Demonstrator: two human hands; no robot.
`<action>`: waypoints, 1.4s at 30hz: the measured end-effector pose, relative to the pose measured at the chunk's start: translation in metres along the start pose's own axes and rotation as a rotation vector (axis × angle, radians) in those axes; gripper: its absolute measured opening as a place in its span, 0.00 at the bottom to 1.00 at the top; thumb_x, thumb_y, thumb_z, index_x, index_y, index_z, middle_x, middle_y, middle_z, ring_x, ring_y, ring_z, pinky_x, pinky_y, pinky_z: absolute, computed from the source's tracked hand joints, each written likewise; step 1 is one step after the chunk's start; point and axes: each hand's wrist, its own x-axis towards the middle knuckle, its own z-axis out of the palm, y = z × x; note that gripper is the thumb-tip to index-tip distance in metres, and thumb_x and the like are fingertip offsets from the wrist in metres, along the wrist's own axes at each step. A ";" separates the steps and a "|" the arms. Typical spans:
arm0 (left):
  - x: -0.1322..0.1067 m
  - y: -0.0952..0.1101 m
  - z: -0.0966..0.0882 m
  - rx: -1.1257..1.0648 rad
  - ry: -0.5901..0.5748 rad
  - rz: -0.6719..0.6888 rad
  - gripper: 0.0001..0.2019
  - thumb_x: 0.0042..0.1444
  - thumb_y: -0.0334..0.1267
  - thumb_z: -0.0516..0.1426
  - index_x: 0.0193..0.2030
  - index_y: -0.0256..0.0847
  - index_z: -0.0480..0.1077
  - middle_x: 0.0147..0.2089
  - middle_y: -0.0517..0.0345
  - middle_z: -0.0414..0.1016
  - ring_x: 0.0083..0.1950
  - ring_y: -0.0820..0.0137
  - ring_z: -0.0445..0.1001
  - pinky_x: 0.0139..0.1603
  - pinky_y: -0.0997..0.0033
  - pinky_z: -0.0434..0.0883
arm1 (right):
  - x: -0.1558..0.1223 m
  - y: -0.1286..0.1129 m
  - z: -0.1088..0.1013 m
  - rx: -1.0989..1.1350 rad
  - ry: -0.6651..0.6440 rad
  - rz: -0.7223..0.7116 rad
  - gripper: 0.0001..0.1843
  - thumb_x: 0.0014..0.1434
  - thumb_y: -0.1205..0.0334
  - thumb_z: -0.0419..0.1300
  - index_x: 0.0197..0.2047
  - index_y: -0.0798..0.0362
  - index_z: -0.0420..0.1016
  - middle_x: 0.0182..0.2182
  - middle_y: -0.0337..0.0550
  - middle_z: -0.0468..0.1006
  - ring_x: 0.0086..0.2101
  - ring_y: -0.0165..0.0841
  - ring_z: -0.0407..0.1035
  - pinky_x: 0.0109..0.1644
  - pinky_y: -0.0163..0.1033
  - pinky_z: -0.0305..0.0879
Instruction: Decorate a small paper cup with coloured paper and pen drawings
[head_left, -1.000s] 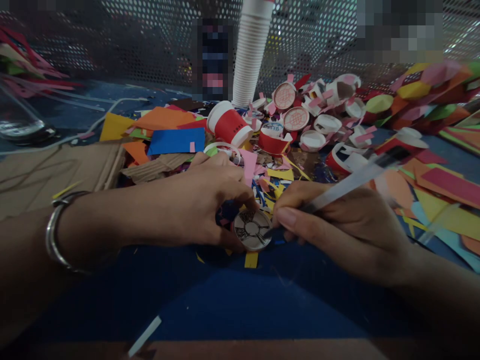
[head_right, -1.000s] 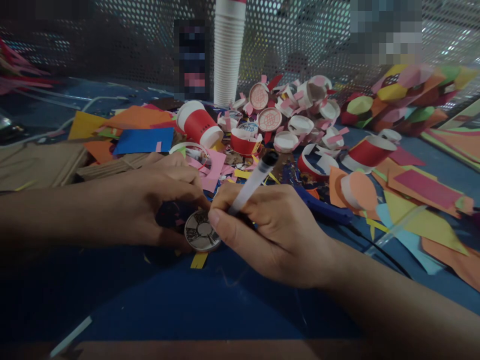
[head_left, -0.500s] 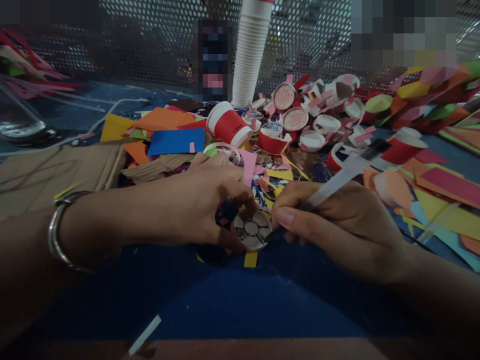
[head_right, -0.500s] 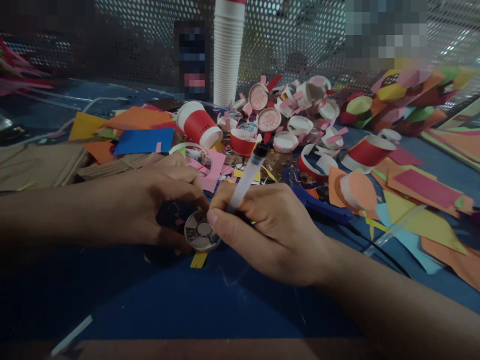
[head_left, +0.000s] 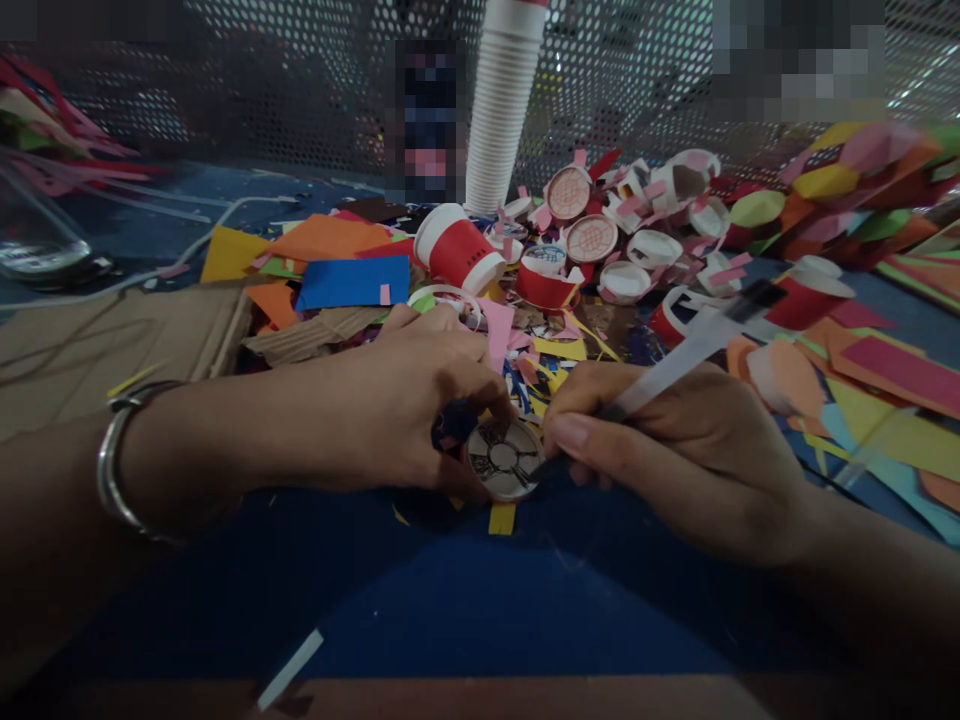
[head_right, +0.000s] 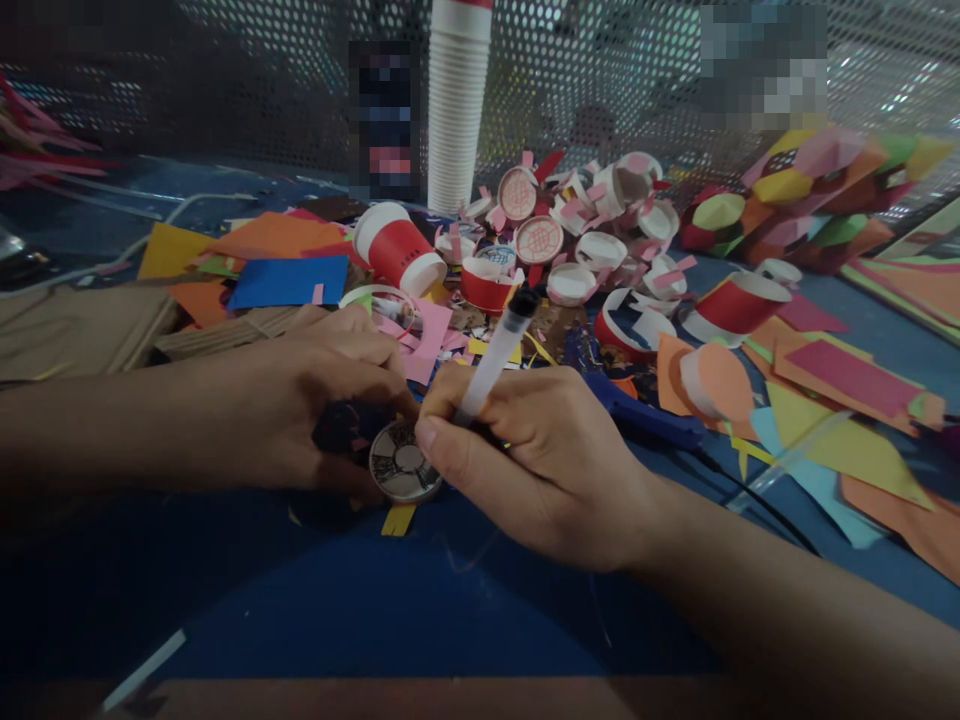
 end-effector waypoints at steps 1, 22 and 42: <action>0.000 0.001 -0.001 -0.006 -0.002 -0.002 0.12 0.48 0.44 0.72 0.39 0.46 0.81 0.37 0.59 0.75 0.45 0.61 0.67 0.48 0.61 0.59 | 0.000 0.000 0.000 -0.003 0.002 -0.001 0.14 0.75 0.64 0.56 0.34 0.52 0.74 0.26 0.32 0.73 0.23 0.22 0.66 0.27 0.30 0.61; 0.000 0.005 -0.003 0.008 -0.038 -0.037 0.09 0.50 0.42 0.70 0.38 0.45 0.82 0.38 0.58 0.74 0.48 0.58 0.67 0.49 0.58 0.57 | -0.003 -0.001 0.000 0.009 0.019 0.022 0.15 0.75 0.61 0.56 0.34 0.52 0.75 0.26 0.34 0.74 0.23 0.24 0.67 0.27 0.32 0.62; -0.001 0.001 -0.002 -0.008 -0.026 0.002 0.11 0.51 0.44 0.71 0.41 0.49 0.84 0.37 0.57 0.75 0.46 0.59 0.67 0.48 0.59 0.57 | -0.002 -0.003 -0.001 -0.053 0.048 -0.039 0.13 0.73 0.65 0.57 0.33 0.52 0.73 0.25 0.32 0.73 0.23 0.23 0.66 0.28 0.31 0.61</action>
